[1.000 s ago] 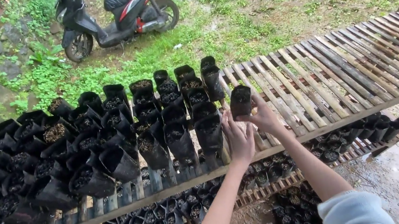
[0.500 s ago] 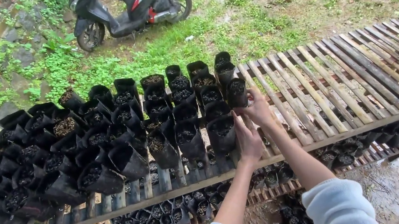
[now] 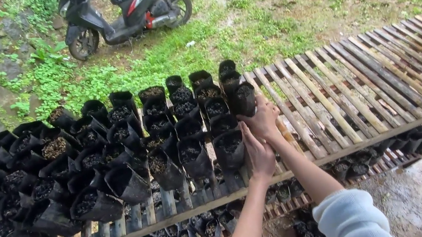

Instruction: Organizing soil-filled polybags by picking them up from the ground and placing them neatly on a bamboo shelf.

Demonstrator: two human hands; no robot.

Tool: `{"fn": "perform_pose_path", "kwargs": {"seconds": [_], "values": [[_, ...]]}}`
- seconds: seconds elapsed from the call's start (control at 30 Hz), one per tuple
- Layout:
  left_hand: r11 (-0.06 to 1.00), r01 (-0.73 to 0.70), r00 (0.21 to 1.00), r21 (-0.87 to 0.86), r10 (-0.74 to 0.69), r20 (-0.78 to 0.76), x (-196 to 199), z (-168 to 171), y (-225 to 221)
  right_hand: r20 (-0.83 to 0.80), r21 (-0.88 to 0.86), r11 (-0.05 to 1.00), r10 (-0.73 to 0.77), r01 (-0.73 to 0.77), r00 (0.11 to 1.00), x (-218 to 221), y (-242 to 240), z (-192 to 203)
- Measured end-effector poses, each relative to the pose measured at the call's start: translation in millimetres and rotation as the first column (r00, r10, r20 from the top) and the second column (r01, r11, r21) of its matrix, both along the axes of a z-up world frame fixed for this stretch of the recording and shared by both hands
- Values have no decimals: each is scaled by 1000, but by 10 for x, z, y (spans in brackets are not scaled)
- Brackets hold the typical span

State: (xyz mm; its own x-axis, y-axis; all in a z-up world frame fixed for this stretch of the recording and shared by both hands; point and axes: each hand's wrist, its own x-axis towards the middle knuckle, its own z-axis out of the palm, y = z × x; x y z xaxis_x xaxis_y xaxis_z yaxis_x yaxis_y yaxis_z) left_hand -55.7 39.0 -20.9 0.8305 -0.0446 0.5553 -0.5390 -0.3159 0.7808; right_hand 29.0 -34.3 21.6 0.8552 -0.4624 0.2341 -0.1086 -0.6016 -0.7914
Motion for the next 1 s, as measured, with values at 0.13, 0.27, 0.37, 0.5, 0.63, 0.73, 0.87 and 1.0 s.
{"fn": "perform_pose_path", "kwargs": {"seconds": [0.13, 0.27, 0.37, 0.5, 0.63, 0.73, 0.87, 1.0], "values": [[1000, 5, 1000, -22, -6, -18, 62, -160, -52, 54, -17, 998, 65, -65, 996, -100, -5, -39], [999, 17, 1000, -45, -17, 8, 86, -121, -44, 92, 4, 999, 52, -53, 994, -34, -66, -151], [1000, 3, 1000, -27, -3, 4, 92, -136, -65, 112, 25, 998, 61, -64, 992, -99, -66, -113], [1000, -7, 1000, 9, 7, -30, 119, -186, -52, 136, -6, 998, 55, -55, 989, -15, -94, -192], [1000, -6, 999, 13, 7, -48, 68, -104, -30, 134, -90, 995, 48, -36, 990, 11, -73, -202], [1000, 13, 997, 7, -12, -82, 48, -85, -4, 199, -182, 983, 36, 1, 979, 34, -56, -261], [1000, 7, 996, 30, -4, -93, 61, -67, -8, 263, -330, 941, 16, 75, 965, -104, 25, -44], [1000, 14, 993, 23, -11, -119, -37, 70, 34, 284, -403, 911, 39, 82, 958, -176, -2, -48]]}}
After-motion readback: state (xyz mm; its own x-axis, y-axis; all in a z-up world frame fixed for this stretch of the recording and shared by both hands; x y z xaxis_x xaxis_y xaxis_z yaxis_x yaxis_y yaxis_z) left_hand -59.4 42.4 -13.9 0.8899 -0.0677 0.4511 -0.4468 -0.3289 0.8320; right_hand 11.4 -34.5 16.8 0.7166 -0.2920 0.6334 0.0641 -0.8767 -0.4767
